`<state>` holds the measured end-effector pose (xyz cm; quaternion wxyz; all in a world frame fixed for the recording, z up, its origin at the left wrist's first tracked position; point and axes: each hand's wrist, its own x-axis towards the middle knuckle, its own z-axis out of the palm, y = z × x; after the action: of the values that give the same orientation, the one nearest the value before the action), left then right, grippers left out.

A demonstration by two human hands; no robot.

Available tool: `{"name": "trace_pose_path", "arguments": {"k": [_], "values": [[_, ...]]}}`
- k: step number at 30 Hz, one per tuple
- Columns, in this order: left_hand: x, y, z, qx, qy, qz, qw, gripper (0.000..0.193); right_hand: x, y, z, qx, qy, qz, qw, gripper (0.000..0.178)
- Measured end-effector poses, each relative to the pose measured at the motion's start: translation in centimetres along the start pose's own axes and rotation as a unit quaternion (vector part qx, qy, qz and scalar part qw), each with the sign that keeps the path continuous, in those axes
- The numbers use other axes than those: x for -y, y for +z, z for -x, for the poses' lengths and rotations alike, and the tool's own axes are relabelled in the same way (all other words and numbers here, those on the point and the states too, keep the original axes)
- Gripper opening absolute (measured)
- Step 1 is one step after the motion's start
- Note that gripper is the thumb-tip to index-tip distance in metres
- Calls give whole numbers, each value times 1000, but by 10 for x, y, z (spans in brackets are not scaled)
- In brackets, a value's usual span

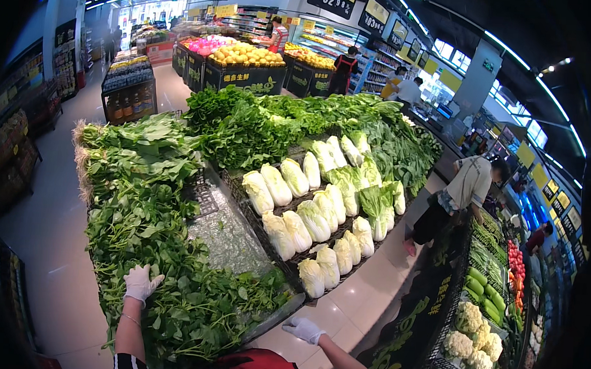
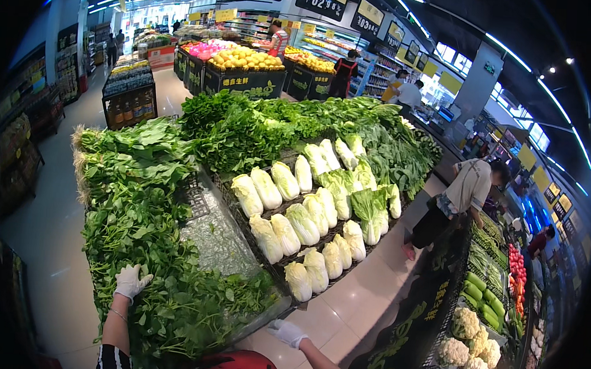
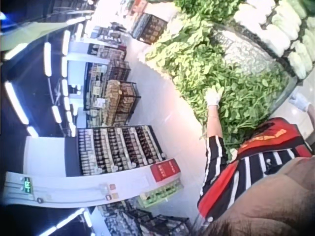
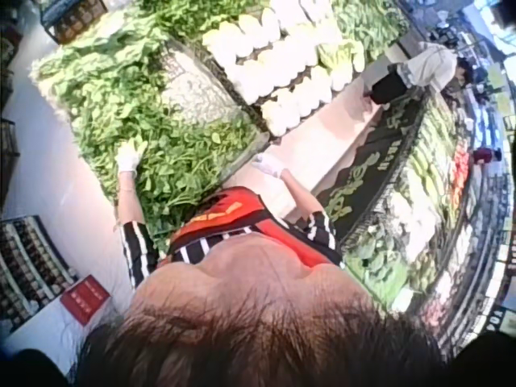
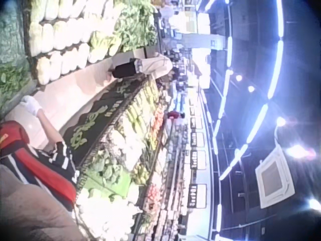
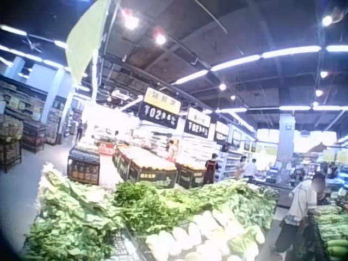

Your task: The person sorts leafy green vegetables on a supermarket produce display, picking up bunches, removing wilted leaves, and placing the cleaned greens into a red basket. The person also picks up a fallen leaf from the floor and returns it to the display.

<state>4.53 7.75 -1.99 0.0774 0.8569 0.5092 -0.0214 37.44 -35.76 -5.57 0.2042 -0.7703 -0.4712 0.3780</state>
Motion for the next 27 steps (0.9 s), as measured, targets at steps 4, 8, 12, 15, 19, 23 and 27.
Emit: {"name": "trace_pose_path", "arguments": {"k": [4,8,12,15,19,23,27], "values": [[-1,-6,15,3,-22,10,1000,63,8,25,-19,27,-29,-1,999,41],[-1,-10,26,9,-66,13,998,58,6,35,-31,34,-37,45,998,42],[-2,-3,34,-2,-74,26,997,56,1,33,-33,45,-17,1,999,40],[1,5,40,-13,-75,40,996,56,2,32,-31,45,-25,28,998,39],[7,8,26,-16,-86,36,995,58,7,34,-27,20,-36,16,999,38],[9,13,23,-27,-70,30,997,57,3,44,-26,-3,-27,4,1000,35],[7,13,31,-37,-82,28,996,58,-1,51,-32,7,-4,7,1000,32]]}}
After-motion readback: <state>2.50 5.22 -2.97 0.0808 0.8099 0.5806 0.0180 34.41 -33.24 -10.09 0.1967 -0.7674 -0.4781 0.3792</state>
